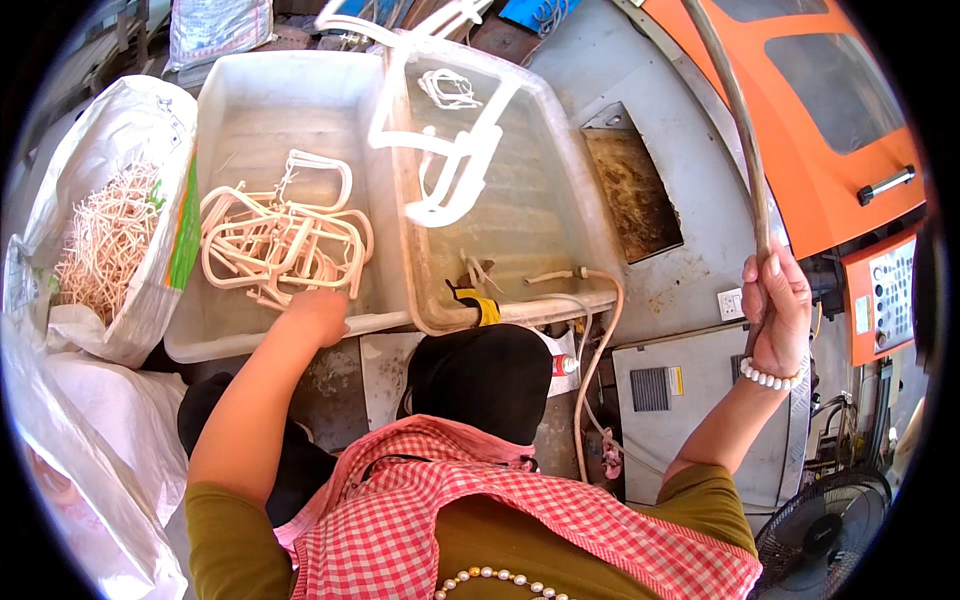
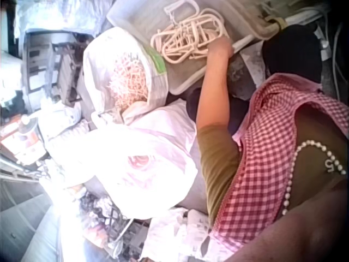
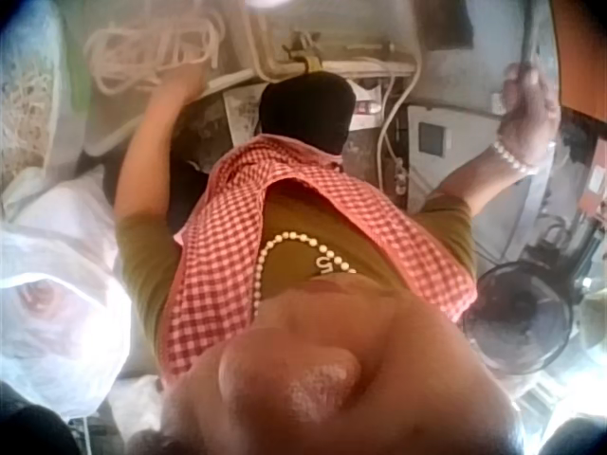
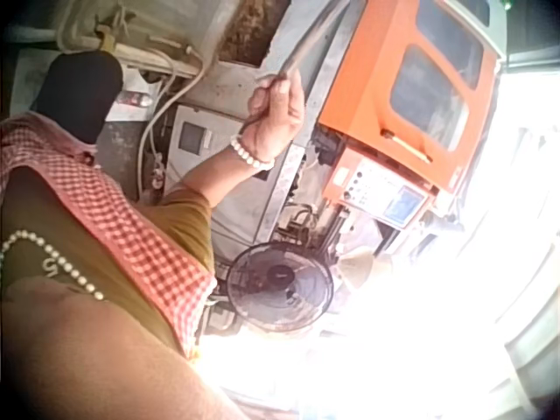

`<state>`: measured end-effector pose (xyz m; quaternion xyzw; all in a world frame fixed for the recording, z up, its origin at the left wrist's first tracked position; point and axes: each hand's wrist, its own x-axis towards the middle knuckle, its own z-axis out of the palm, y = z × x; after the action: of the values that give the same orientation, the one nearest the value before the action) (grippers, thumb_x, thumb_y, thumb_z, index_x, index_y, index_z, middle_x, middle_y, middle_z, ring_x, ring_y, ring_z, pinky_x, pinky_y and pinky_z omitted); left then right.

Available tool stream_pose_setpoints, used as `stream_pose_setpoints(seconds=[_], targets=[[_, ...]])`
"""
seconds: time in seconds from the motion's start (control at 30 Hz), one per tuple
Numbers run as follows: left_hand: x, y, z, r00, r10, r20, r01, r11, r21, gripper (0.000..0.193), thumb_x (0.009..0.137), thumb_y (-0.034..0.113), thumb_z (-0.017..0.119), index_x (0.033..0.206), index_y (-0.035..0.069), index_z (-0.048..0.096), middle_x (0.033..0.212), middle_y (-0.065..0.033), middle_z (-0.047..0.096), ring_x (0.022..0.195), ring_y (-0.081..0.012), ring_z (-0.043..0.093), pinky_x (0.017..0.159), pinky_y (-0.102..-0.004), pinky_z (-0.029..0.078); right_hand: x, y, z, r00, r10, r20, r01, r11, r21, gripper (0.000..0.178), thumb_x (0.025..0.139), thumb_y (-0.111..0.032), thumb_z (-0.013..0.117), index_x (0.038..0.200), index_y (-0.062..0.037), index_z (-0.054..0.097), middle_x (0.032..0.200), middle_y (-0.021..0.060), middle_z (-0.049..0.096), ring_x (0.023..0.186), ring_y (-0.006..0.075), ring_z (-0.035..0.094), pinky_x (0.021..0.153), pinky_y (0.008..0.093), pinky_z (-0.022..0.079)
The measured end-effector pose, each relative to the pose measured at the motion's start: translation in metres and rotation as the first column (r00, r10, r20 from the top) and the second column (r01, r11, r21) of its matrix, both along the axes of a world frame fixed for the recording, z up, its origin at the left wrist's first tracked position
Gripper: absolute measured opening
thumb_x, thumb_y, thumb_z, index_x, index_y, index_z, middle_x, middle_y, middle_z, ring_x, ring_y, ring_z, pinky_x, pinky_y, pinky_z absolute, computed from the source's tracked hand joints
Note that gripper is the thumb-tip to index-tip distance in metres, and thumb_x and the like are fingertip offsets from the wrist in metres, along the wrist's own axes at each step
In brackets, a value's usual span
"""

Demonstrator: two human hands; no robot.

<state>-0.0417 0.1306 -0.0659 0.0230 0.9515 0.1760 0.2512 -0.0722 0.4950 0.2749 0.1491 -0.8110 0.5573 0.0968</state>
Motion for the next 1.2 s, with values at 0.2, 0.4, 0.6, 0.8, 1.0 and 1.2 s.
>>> stream_pose_setpoints(seconds=[0.2,0.4,0.6,0.8,1.0,1.2], targets=[[0.006,-0.006,-0.011,1.0,-0.002,-0.027,0.002,1.0,0.02,0.041,0.079,0.028,0.067,0.109,0.002,0.057,0.104,-0.0186,0.063,0.1,-0.0339,0.06,0.085,-0.0429,0.048,-0.001,-0.018,-0.021,0.993,0.104,0.052,-0.106,0.994,0.026,0.034,0.091,-0.015,0.055,0.121,0.003,0.056,0.075,0.0041,0.059,0.044,0.0023,0.035,0.039,0.0156,0.024],[0.008,-0.007,-0.014,1.0,-0.015,-0.017,0.015,1.0,0.013,0.041,0.078,0.026,0.068,0.109,0.001,0.057,0.106,-0.0175,0.063,0.1,-0.0334,0.061,0.085,-0.0431,0.049,0.003,-0.045,-0.067,0.953,0.072,0.295,-0.12,0.982,0.147,0.027,0.088,-0.007,0.058,0.114,-0.0024,0.063,0.073,0.0025,0.063,0.046,0.0024,0.04,0.039,0.0164,0.026],[0.011,-0.007,-0.007,0.998,0.019,-0.055,-0.02,1.0,-0.006,0.027,0.079,0.02,0.064,0.1,0.002,0.066,0.103,-0.0145,0.066,0.098,-0.029,0.063,0.081,-0.0398,0.052,-0.006,-0.045,-0.116,0.911,0.062,0.407,-0.28,0.818,0.503,0.028,0.083,-0.008,0.066,0.11,0.0006,0.065,0.079,0.0048,0.069,0.059,0.0078,0.057,0.056,0.0213,0.045],[0.006,-0.009,-0.018,0.996,-0.01,0.086,0.01,1.0,0.002,0.049,0.079,0.025,0.068,0.118,0.0,0.051,0.11,-0.0195,0.061,0.105,-0.0327,0.059,0.089,-0.0423,0.047,-0.016,-0.032,-0.079,0.973,0.12,0.198,-0.231,0.453,0.861,0.027,0.079,-0.004,0.068,0.106,0.0002,0.066,0.09,0.0128,0.07,0.075,0.0106,0.062,0.07,0.0263,0.049],[0.007,-0.007,-0.013,0.997,-0.012,0.073,0.011,1.0,0.016,0.047,0.079,0.026,0.068,0.116,0.0,0.053,0.113,-0.0197,0.058,0.104,-0.0347,0.058,0.088,-0.0428,0.047,-0.024,-0.019,-0.049,0.986,0.059,0.153,-0.164,0.39,0.906,0.029,0.074,-0.005,0.069,0.103,-0.0027,0.068,0.089,0.0163,0.069,0.069,0.0187,0.065,0.067,0.0281,0.049],[0.001,-0.004,-0.016,0.996,-0.016,0.087,0.016,1.0,0.002,0.039,0.079,0.024,0.066,0.109,0.002,0.058,0.112,-0.0201,0.058,0.101,-0.0355,0.06,0.086,-0.0429,0.048,-0.022,0.0,-0.029,0.976,-0.106,0.188,-0.124,0.434,0.892,0.027,0.076,-0.002,0.068,0.102,-0.0004,0.068,0.084,0.0101,0.071,0.066,0.0099,0.06,0.063,0.0246,0.047]])
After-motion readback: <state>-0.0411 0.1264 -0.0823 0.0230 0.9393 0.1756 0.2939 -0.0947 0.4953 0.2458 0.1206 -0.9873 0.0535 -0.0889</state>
